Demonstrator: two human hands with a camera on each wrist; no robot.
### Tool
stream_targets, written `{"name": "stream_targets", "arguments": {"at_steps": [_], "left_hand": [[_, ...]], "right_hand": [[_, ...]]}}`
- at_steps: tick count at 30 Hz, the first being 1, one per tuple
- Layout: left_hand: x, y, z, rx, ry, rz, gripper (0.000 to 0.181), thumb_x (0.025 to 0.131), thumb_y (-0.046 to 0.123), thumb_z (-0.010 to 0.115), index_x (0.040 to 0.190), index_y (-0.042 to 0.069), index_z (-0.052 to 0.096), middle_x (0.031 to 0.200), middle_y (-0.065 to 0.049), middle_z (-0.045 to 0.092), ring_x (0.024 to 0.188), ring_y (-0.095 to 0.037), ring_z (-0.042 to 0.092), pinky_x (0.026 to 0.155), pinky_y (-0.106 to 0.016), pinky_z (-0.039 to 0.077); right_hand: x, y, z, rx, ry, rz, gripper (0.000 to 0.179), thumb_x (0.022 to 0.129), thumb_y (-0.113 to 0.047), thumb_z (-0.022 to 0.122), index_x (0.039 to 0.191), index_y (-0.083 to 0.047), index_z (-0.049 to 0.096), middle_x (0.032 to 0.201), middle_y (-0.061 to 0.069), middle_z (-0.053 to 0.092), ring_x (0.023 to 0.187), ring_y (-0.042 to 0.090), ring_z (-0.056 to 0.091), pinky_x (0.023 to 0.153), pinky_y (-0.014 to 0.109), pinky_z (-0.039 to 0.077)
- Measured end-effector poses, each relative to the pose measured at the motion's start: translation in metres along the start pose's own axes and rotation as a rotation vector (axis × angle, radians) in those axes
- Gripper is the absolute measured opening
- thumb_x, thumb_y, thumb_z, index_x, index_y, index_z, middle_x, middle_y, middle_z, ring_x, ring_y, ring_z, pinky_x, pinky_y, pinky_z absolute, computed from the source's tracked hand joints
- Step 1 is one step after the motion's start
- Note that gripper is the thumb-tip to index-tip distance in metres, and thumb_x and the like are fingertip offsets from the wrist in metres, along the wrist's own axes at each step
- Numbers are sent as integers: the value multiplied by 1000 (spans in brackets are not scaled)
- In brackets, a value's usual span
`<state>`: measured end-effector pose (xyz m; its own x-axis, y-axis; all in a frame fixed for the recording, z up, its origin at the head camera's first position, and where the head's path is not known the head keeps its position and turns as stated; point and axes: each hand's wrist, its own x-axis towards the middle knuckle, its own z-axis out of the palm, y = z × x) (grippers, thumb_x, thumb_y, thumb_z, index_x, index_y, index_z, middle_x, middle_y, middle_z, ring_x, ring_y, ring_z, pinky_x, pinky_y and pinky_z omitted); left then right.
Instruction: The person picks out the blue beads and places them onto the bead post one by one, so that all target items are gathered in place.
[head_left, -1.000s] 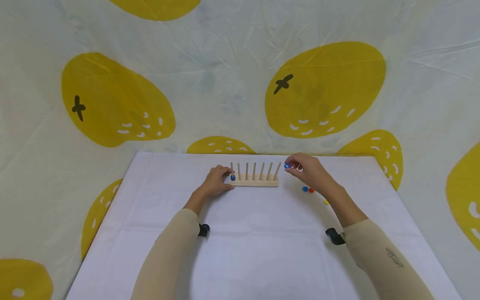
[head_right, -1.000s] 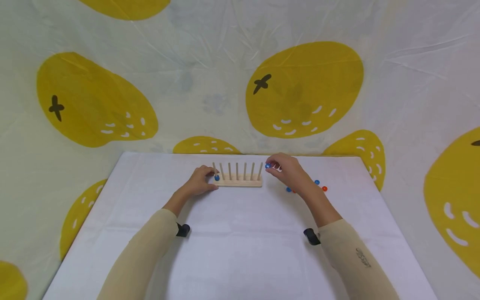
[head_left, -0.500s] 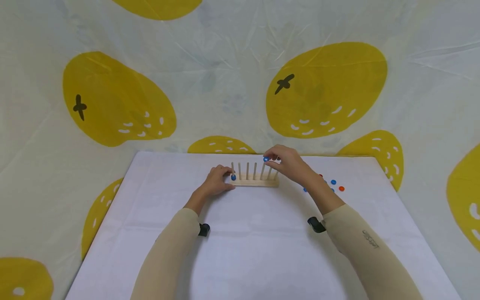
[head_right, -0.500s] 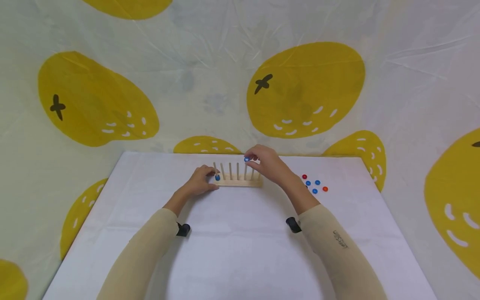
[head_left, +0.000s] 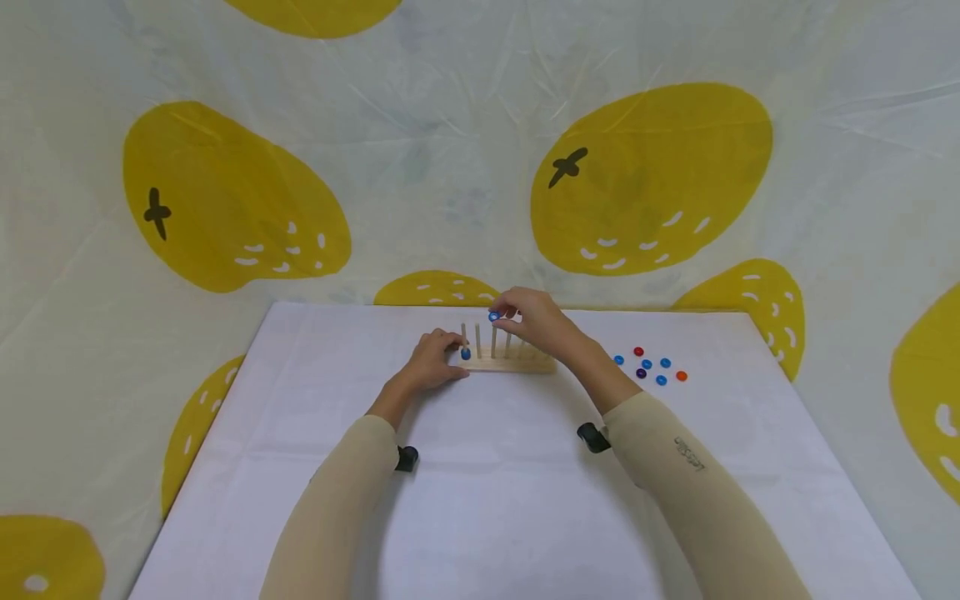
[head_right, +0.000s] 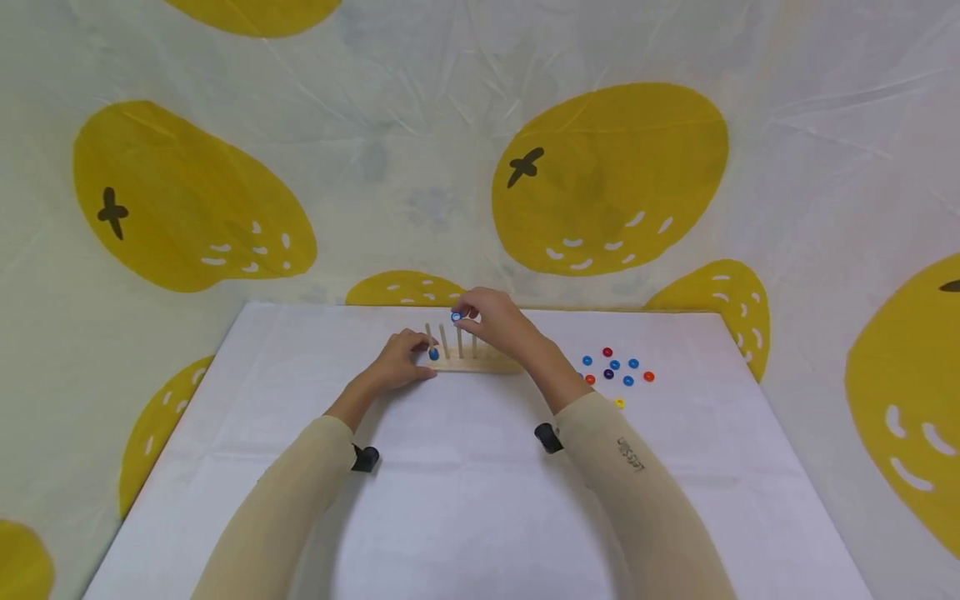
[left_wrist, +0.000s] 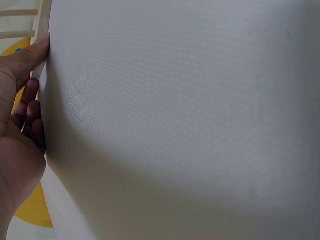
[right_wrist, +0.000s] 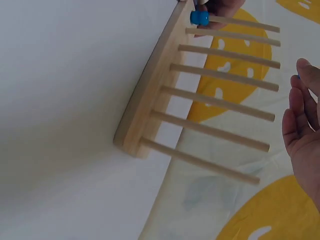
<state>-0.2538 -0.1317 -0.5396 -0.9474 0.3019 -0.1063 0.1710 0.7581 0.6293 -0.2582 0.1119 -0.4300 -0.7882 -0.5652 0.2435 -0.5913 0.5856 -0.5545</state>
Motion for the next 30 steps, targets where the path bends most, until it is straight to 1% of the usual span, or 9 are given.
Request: {"name": "stream_targets", "arguments": {"at_steps": [3,7,13,17,22,25,30], "left_hand": [[1,0,0,14,6,19,57,84,26,87,134,11,64,125,-10,58,117,-29,48,106,-44,42],[1,-1,0,14,10,28,57,84,26,88,133,11,64,124,-10,58,117,-30,48,106,-45,42],[1,0,-1,14,4,16,57,84,27,87,133,12,64,125,-9,58,117,-29,48,106,-44,42],[1,0,0,16,2,11,56,84,28,87,133,12,64,125,-9,58,116,-29,47,106,-44,43],[1,0,0,18,-1,8,57,85,28,87,134,11,64,127,-9,58,119,-28,48,108,-45,42],[1,-1,0,13,-3,10,57,85,28,87,134,11,64,127,-9,58,120,-29,48,109,-45,42],[0,-2,0,9,-6,14,57,85,28,87,134,13,64,127,-8,58,120,-28,47,109,-45,42]], "right_hand": [[7,-3,6,-1,-13,-19,22,94,-12,76,113,-2,73,106,12,74,96,25,68,90,46,57],[16,-7,13,18,-37,-5,22,94,-13,76,113,-2,72,107,11,74,97,25,68,90,45,58],[25,-12,21,28,-57,22,21,94,-13,76,112,-3,73,106,10,74,98,24,69,91,42,58],[30,-16,24,23,-86,42,21,95,-14,75,113,-3,73,105,9,75,98,23,69,91,40,57],[34,-20,27,15,-122,68,22,95,-16,75,113,-3,73,104,9,75,98,23,68,92,40,57],[35,-19,29,5,-137,78,22,95,-15,75,114,-4,73,104,8,74,98,22,68,91,37,57],[35,-17,34,-15,-145,65,20,95,-12,75,113,-5,73,103,7,74,97,21,68,89,35,56]]}}
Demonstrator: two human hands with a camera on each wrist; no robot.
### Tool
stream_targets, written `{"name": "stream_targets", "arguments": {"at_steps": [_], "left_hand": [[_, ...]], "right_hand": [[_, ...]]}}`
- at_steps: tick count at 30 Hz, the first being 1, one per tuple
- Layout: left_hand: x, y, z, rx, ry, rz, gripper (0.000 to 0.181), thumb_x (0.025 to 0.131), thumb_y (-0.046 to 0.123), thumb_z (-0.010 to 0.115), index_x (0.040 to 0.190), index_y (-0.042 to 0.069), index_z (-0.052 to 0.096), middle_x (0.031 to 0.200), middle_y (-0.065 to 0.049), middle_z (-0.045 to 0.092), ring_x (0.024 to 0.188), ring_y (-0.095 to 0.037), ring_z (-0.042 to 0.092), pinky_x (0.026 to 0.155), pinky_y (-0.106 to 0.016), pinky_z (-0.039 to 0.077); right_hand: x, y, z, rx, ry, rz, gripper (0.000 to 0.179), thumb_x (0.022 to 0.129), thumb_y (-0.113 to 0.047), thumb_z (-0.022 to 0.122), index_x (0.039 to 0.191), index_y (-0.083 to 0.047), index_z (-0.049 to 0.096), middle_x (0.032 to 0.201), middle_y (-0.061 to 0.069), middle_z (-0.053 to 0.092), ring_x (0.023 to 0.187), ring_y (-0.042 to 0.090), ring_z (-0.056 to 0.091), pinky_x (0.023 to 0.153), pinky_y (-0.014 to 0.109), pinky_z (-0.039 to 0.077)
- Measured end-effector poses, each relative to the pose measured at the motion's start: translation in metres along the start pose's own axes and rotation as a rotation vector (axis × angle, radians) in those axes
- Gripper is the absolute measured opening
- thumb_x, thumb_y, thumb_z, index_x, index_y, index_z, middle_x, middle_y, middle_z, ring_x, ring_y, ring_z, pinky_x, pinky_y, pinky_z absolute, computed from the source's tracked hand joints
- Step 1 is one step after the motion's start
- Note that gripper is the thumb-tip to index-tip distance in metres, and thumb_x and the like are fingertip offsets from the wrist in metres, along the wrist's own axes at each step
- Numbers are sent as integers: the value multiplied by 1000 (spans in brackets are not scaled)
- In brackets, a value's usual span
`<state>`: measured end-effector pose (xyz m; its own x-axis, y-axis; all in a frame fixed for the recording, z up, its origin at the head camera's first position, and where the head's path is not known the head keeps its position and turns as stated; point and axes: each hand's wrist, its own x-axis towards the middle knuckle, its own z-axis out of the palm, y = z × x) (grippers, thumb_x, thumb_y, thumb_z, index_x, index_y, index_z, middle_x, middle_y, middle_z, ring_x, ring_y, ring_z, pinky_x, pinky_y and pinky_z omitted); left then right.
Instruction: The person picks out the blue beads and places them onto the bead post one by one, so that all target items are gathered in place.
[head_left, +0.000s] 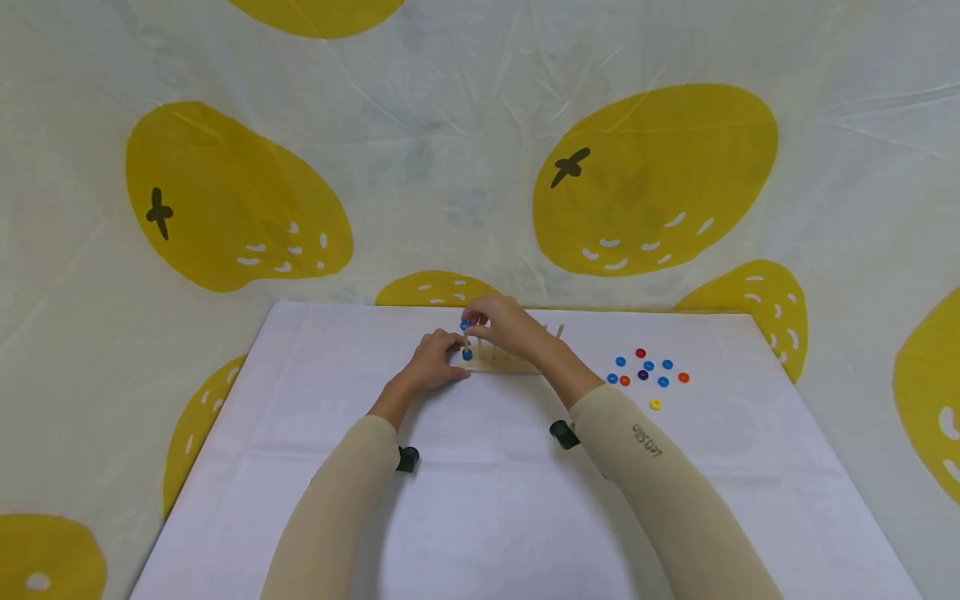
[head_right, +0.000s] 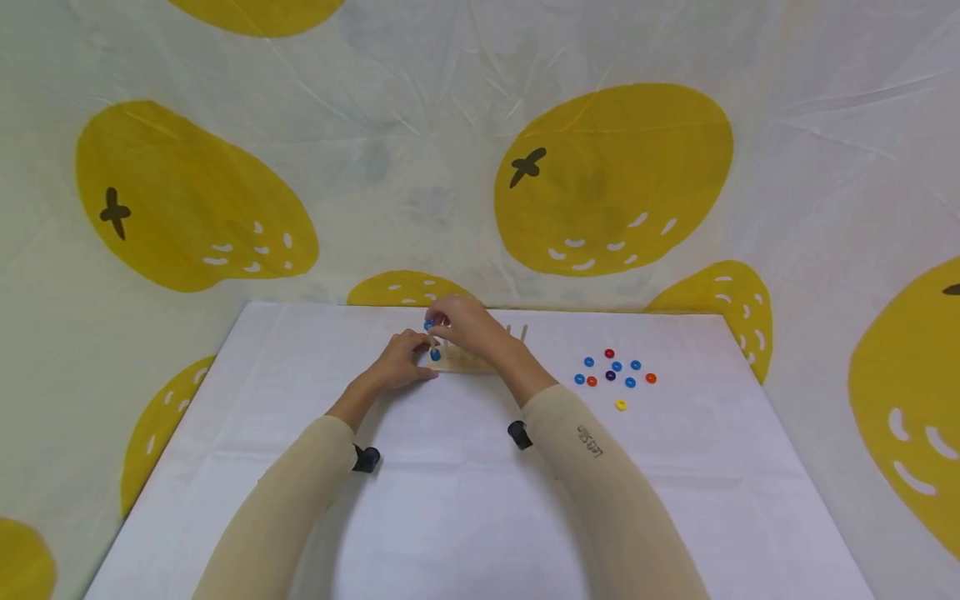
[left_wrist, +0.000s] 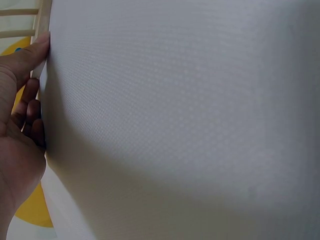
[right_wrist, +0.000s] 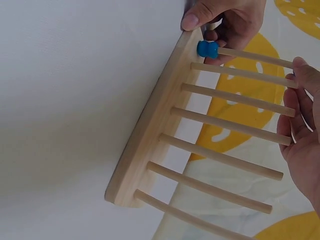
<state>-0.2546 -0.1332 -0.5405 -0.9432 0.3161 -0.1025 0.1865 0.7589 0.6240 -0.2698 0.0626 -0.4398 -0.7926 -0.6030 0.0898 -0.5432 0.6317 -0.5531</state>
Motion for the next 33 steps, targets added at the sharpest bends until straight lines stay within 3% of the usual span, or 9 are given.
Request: {"name": "stream_targets", "arguments": {"at_steps": [33], "left_hand": [[-2,3,-1,-18,-4,-20,54,85,28,86,132,14,65,127,-8,58,119,-28,47,108,-45,42]], "right_hand": [[-3,4,2,14,20,-4,19,94,-13,76,111,-4,74,103,7,74,95,20,68,90,33,57]]}}
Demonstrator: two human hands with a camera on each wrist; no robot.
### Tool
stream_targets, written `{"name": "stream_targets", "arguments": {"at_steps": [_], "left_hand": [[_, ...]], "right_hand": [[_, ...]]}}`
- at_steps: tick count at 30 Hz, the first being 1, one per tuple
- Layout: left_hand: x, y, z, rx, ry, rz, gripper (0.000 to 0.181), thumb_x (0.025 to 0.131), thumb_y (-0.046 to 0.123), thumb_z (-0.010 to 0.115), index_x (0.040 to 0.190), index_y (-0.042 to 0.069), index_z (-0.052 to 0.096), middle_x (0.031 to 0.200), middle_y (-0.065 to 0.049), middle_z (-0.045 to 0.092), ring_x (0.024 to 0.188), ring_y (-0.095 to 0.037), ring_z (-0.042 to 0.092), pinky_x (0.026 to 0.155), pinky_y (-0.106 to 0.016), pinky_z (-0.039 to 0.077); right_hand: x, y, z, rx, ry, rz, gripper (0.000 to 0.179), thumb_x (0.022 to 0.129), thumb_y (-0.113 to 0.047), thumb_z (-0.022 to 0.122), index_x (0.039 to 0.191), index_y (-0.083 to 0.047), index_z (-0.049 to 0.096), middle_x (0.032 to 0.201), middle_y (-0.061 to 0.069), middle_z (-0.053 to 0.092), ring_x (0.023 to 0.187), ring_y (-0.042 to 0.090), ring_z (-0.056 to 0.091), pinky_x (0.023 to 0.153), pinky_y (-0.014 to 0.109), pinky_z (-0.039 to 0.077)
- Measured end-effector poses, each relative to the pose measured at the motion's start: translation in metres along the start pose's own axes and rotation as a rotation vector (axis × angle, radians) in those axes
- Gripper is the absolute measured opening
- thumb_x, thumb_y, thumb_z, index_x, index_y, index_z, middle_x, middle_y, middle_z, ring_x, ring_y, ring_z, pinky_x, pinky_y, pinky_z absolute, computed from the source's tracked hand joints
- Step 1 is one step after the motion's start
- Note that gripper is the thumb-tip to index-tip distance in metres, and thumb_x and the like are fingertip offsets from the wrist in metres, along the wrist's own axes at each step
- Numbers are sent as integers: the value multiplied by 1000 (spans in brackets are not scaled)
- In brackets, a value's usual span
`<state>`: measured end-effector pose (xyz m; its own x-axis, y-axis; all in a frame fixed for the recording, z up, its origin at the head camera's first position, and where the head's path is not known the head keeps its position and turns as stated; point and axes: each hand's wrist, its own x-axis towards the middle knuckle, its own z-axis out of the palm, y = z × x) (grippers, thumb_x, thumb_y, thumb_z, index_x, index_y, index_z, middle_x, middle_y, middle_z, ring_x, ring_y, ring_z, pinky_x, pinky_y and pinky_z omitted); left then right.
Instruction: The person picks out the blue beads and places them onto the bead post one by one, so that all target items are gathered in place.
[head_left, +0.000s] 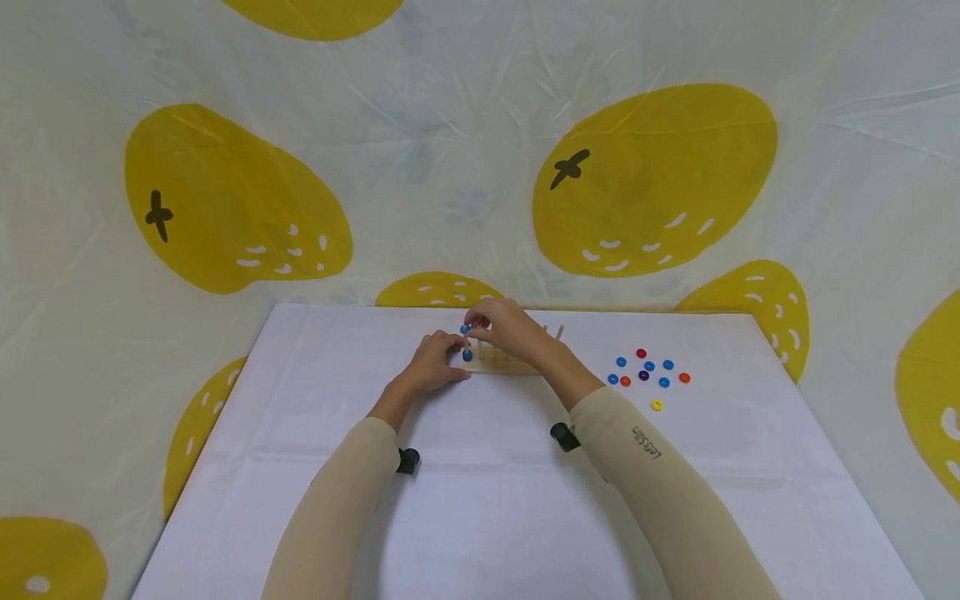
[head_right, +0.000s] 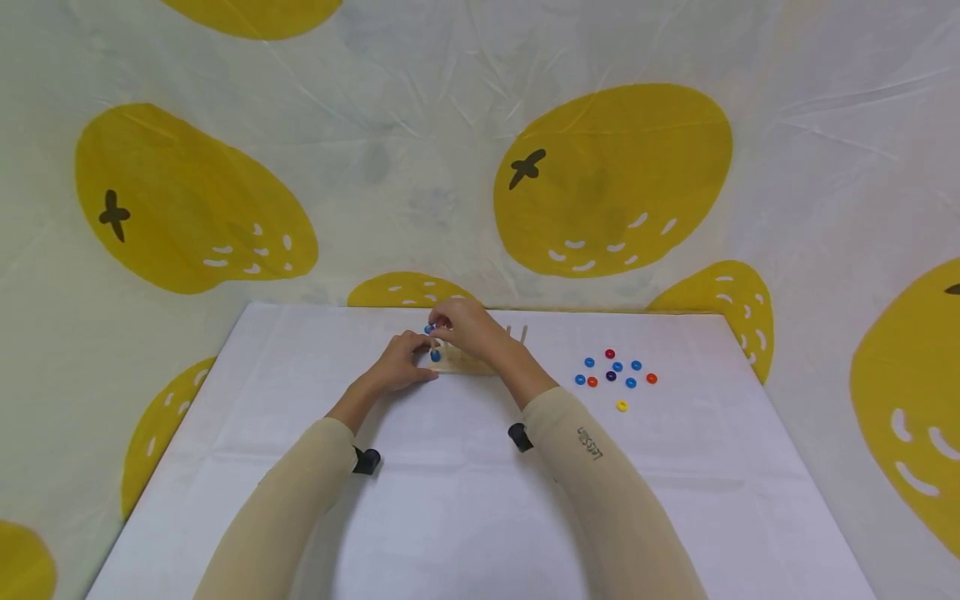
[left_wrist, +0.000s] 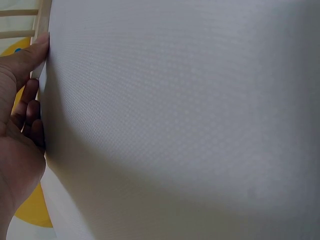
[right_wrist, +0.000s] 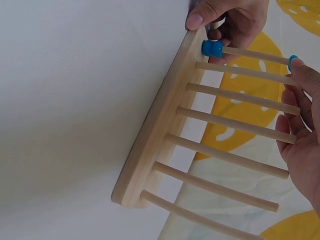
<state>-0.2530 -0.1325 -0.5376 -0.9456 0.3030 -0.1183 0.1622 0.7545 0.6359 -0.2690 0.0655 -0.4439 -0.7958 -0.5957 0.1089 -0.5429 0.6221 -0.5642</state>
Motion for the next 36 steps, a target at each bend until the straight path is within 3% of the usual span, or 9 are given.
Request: {"name": "stream_targets", "arguments": {"at_steps": [11,18,26,36], "left_hand": [[0,0,0,-7,1,-6,58,85,28,87,136,13,63,126,-8,58,119,-28,47,108,-45,43],[3,-1,0,17,-2,2,58,85,28,87,136,13,64,127,-10,58,119,-29,48,108,-45,43],[3,-2,2,18,-2,-2,59,85,28,86,137,13,63,129,-9,58,120,-28,48,109,-45,42],[2,-2,2,9,-11,-12,61,86,26,86,140,12,61,130,-9,57,122,-27,47,112,-45,41]], "right_hand": [[-4,-2,-3,-18,4,15,21,96,-16,74,115,-6,73,107,7,74,99,22,67,92,34,57],[-12,0,-13,-36,52,-49,23,96,-16,75,116,-5,72,112,9,73,103,24,67,93,39,56],[-38,6,-28,-65,114,-67,25,94,-17,76,117,-6,72,114,7,69,103,25,66,90,40,57],[-86,25,-55,-66,231,-67,25,91,-13,79,114,-7,73,109,9,71,99,25,66,87,43,58]]}}
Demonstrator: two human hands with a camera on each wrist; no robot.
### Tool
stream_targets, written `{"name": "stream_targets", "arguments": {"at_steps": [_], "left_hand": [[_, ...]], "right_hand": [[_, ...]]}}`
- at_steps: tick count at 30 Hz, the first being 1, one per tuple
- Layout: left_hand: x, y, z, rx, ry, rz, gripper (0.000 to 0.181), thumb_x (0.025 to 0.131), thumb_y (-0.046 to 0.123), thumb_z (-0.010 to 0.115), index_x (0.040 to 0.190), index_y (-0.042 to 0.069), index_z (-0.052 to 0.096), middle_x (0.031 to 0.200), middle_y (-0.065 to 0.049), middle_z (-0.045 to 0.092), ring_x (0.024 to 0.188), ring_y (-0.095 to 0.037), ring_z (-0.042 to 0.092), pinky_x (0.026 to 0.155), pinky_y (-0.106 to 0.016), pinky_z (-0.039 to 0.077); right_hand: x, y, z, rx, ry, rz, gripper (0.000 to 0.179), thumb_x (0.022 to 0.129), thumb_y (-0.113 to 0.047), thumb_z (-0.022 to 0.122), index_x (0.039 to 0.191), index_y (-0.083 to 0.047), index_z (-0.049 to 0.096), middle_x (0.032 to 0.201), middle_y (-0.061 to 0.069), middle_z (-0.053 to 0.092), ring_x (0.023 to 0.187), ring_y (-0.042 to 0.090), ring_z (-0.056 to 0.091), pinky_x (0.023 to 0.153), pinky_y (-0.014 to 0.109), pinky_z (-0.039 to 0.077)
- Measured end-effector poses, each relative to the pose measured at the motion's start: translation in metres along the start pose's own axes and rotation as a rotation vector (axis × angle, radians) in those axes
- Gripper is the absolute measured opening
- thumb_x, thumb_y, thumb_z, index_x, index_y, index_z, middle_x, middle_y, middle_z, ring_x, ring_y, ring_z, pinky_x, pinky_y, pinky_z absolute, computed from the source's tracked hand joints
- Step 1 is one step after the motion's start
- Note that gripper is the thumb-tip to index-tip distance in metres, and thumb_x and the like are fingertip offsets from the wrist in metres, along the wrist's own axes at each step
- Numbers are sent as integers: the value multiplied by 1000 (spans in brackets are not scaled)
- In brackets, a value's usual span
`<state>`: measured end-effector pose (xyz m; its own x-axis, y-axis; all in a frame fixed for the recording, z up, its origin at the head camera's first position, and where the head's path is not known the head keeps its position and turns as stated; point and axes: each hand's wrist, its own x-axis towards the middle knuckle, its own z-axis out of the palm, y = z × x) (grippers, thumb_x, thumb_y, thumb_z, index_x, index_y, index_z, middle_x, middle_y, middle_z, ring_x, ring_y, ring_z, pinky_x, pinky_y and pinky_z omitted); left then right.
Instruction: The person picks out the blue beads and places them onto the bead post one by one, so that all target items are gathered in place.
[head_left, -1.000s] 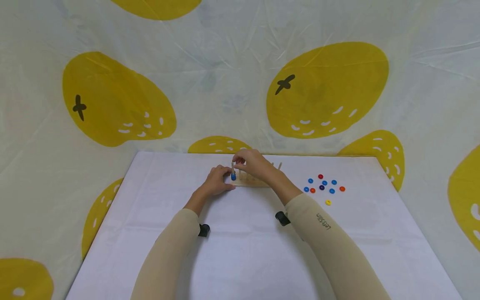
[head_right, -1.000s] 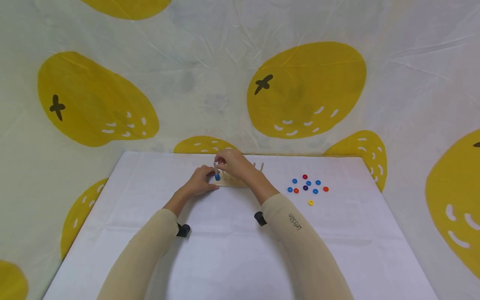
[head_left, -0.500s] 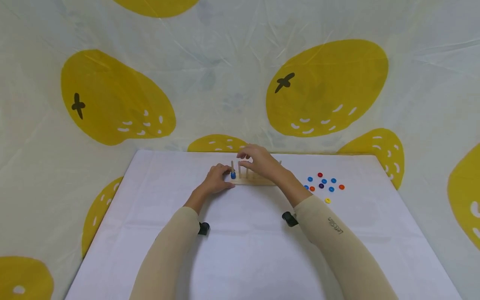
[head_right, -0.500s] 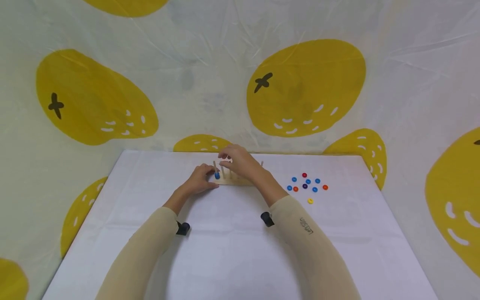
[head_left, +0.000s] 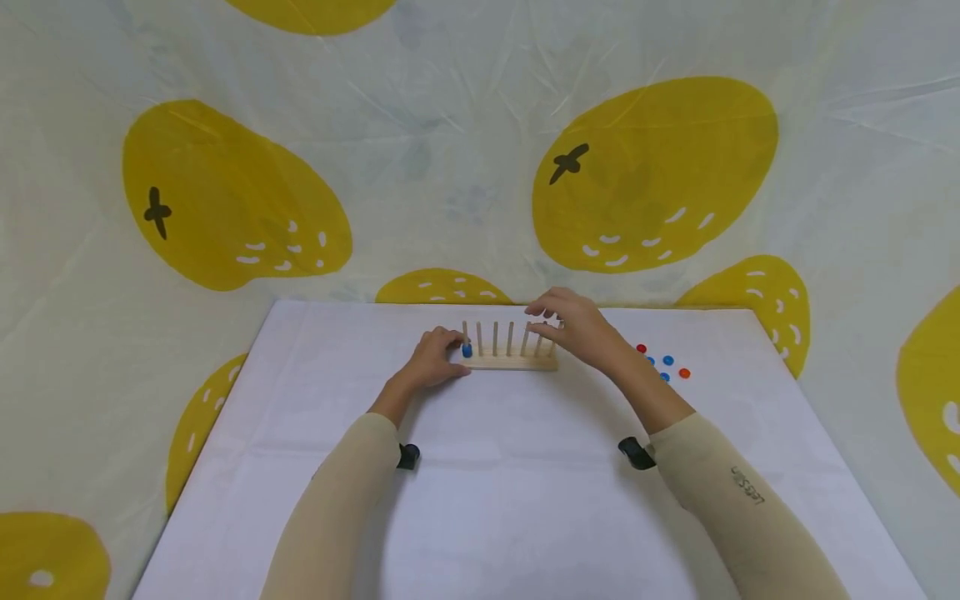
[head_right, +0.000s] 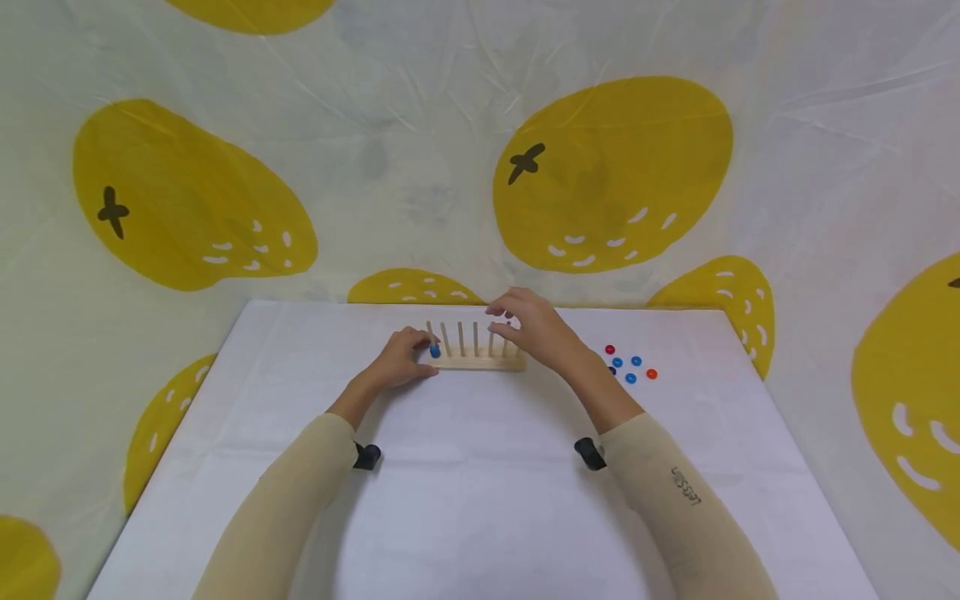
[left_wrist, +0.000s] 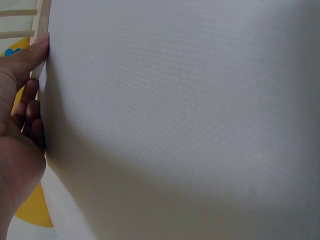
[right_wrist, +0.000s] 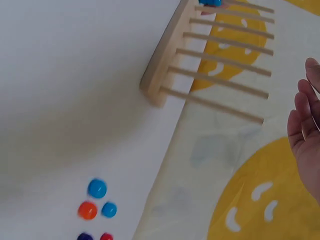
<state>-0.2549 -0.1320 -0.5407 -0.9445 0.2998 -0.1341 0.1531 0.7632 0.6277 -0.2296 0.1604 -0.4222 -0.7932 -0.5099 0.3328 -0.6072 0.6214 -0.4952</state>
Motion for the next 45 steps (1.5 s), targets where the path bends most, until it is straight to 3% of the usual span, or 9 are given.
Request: {"name": "stream_targets", "arguments": {"at_steps": [5,16,28,36,45], "left_hand": [[0,0,-1,1,0,3,63,85,26,86,140,12,61,131,-9,57,123,-28,47,112,-44,41],[-1,2,0,-14,12,4,62,84,24,87,139,11,62,130,-10,58,123,-30,47,112,-45,40],[-1,2,1,-9,16,10,60,84,24,87,137,12,63,129,-9,58,121,-29,47,111,-45,40],[-2,3,0,-14,15,12,59,84,24,87,137,12,63,128,-10,58,121,-29,47,110,-45,41],[0,-1,2,3,10,12,59,85,26,86,138,13,62,130,-9,57,122,-29,47,111,-45,41]], "right_hand": [[-19,13,-10,8,50,-5,25,89,-8,81,112,-4,73,107,12,72,96,28,66,83,47,58],[-63,50,-14,-65,75,79,27,88,-9,82,113,-8,73,109,8,73,102,27,63,83,46,56],[-107,94,-6,-54,-86,292,32,92,-12,78,121,-2,71,112,14,73,107,37,64,95,56,52],[-114,111,2,-114,-196,313,33,91,-12,78,120,1,72,111,15,73,106,35,65,97,55,52],[-116,119,6,-140,-224,306,31,90,-10,79,118,0,73,111,16,74,105,34,65,98,56,52]]}}
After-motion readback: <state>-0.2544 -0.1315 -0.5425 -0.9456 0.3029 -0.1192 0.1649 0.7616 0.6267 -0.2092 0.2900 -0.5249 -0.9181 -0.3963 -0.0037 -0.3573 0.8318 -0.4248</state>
